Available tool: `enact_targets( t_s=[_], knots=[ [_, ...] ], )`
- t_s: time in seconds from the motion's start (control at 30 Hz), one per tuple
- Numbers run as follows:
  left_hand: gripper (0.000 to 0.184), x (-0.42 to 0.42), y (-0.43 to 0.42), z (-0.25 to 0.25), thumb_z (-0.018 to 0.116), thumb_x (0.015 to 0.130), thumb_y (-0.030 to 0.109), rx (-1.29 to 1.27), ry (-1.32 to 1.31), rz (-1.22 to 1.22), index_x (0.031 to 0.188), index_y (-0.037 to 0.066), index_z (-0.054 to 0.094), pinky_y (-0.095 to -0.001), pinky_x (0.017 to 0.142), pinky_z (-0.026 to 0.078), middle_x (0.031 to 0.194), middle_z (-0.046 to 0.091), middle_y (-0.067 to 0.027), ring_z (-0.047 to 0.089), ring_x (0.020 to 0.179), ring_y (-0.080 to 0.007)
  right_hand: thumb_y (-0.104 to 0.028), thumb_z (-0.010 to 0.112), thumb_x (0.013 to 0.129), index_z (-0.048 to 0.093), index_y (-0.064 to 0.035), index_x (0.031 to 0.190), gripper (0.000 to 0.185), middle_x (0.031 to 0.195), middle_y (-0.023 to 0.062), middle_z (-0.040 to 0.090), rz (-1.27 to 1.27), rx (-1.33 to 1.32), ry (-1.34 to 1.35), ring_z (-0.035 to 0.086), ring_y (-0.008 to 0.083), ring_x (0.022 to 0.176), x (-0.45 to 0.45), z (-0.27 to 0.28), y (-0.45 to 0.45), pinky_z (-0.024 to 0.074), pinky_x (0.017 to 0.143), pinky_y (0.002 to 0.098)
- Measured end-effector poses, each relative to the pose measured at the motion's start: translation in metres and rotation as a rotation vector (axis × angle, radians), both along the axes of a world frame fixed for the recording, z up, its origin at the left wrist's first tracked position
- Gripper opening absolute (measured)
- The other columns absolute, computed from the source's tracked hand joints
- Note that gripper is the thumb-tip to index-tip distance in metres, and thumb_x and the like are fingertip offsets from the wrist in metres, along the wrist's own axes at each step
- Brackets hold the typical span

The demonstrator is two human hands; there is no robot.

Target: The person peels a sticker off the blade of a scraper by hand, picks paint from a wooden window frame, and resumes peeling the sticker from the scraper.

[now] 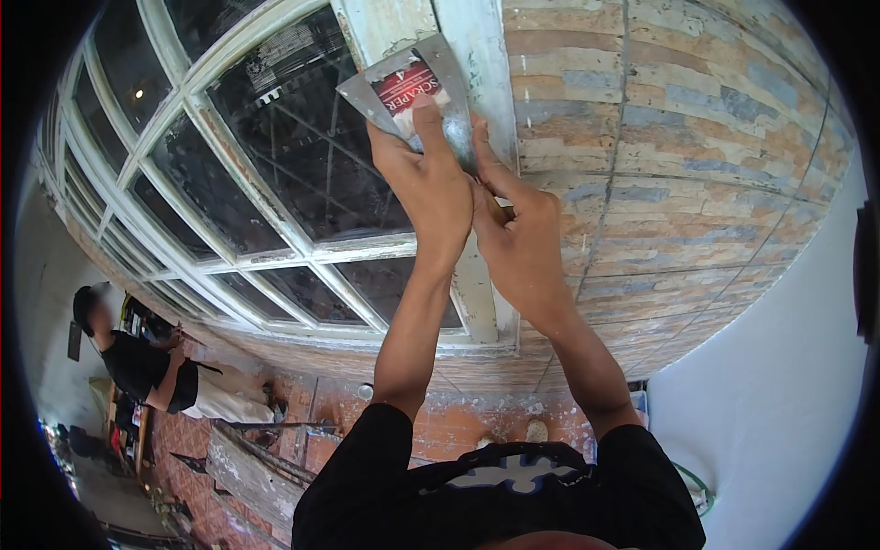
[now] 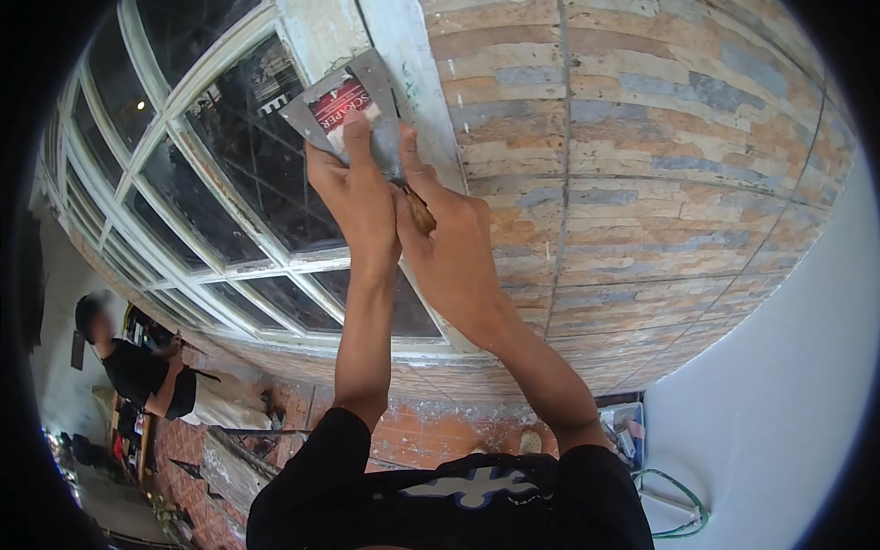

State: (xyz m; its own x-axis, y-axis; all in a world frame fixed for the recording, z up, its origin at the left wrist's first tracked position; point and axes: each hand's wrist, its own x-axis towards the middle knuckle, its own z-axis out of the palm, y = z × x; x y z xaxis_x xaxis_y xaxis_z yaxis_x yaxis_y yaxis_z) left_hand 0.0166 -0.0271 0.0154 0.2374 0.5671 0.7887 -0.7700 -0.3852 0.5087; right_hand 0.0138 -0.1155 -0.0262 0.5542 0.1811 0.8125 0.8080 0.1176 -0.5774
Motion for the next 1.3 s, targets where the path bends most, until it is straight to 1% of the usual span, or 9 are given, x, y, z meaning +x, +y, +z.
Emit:
enact_targets(
  t_s=[0.1,0.27,0.37,0.53,0.67,0.8,0.87,0.97,1.3],
  knots=[
    [0.028,-0.001,-0.004,-0.002,0.053,0.103,0.017,-0.011,0.035,0.014,0.119,-0.006,0.05,-0.0298,0.082,0.045,0.102,0.061,-0.012,0.055,0.091,-0.0134,0.0,0.059,0.091,0.042,-0.0066,0.147,0.059,0.087,0.0255,0.065,0.035,0.015,-0.034,0.064,0.0234,0.063,0.003,0.0,-0.005,0.0493,0.063,0.0305],
    [0.024,0.005,-0.005,-0.004,0.056,0.102,0.021,-0.065,-0.048,0.065,0.108,-0.003,0.057,-0.0266,0.075,0.047,0.097,0.065,-0.0079,0.057,0.083,-0.0102,-0.001,0.06,0.091,0.045,-0.0059,0.145,0.057,0.109,0.0275,0.066,0.13,-0.023,-0.005,0.072,0.0288,0.077,0.006,0.005,-0.011,0.0522,0.068,0.0319],
    [0.023,0.007,0.003,0.002,0.056,0.102,0.019,-0.016,-0.054,0.117,0.11,-0.003,0.058,-0.0273,0.075,0.047,0.098,0.065,-0.0079,0.057,0.083,-0.0105,-0.001,0.061,0.09,0.047,-0.0056,0.144,0.056,0.107,0.0262,0.068,0.037,0.064,-0.149,0.072,0.0286,0.081,0.011,0.008,0.0,0.0527,0.071,0.032],
    [0.027,-0.005,0.008,0.005,0.053,0.103,0.02,0.03,0.028,0.055,0.114,-0.005,0.051,-0.0305,0.083,0.044,0.1,0.061,-0.0104,0.053,0.09,-0.013,-0.001,0.06,0.09,0.047,-0.0034,0.143,0.055,0.094,0.025,0.068,0.084,0.026,0.009,0.069,0.0272,0.075,0.001,0.005,0.003,0.0517,0.07,0.0327],
    [0.026,-0.006,0.01,0.011,0.053,0.103,0.019,0.034,0.045,0.025,0.112,-0.005,0.051,-0.0301,0.081,0.044,0.098,0.061,-0.0101,0.053,0.088,-0.013,0.001,0.057,0.094,0.049,-0.0035,0.142,0.048,0.123,0.0216,0.066,0.114,-0.03,0.139,0.061,0.0158,0.112,-0.008,0.016,-0.001,0.0524,0.085,0.0276],
    [0.025,-0.005,0.013,0.005,0.053,0.103,0.018,0.066,0.042,0.05,0.113,-0.005,0.051,-0.03,0.081,0.044,0.098,0.061,-0.0099,0.053,0.087,-0.0132,0.001,0.056,0.094,0.049,-0.0044,0.143,0.049,0.125,0.0205,0.066,0.123,-0.026,0.175,0.061,0.0173,0.114,-0.012,0.015,0.0,0.0532,0.084,0.0282],
    [0.025,-0.004,0.013,0.004,0.053,0.103,0.018,0.054,0.049,0.036,0.113,-0.005,0.051,-0.0305,0.081,0.044,0.098,0.061,-0.0102,0.053,0.089,-0.0134,0.001,0.056,0.094,0.048,-0.0048,0.143,0.05,0.126,0.0202,0.065,0.132,0.0,0.148,0.061,0.0178,0.114,-0.006,0.014,0.002,0.0534,0.084,0.0279],
    [0.024,-0.007,0.01,0.009,0.053,0.103,0.017,0.019,0.069,-0.008,0.113,-0.005,0.051,-0.0313,0.083,0.044,0.1,0.06,-0.0107,0.053,0.091,-0.0136,-0.001,0.06,0.091,0.045,-0.0031,0.145,0.056,0.085,0.0226,0.067,0.045,0.034,-0.024,0.068,0.0231,0.07,-0.001,0.008,0.007,0.0514,0.067,0.0326],
    [0.026,-0.005,0.011,0.002,0.057,0.101,0.022,0.027,0.028,0.062,0.11,-0.002,0.058,-0.0269,0.073,0.046,0.096,0.064,-0.0065,0.055,0.082,-0.0096,-0.001,0.059,0.091,0.044,-0.0035,0.146,0.057,0.083,0.023,0.068,0.092,0.058,0.02,0.069,0.0225,0.067,-0.003,0.001,0.007,0.0514,0.063,0.0321]
  ],
)
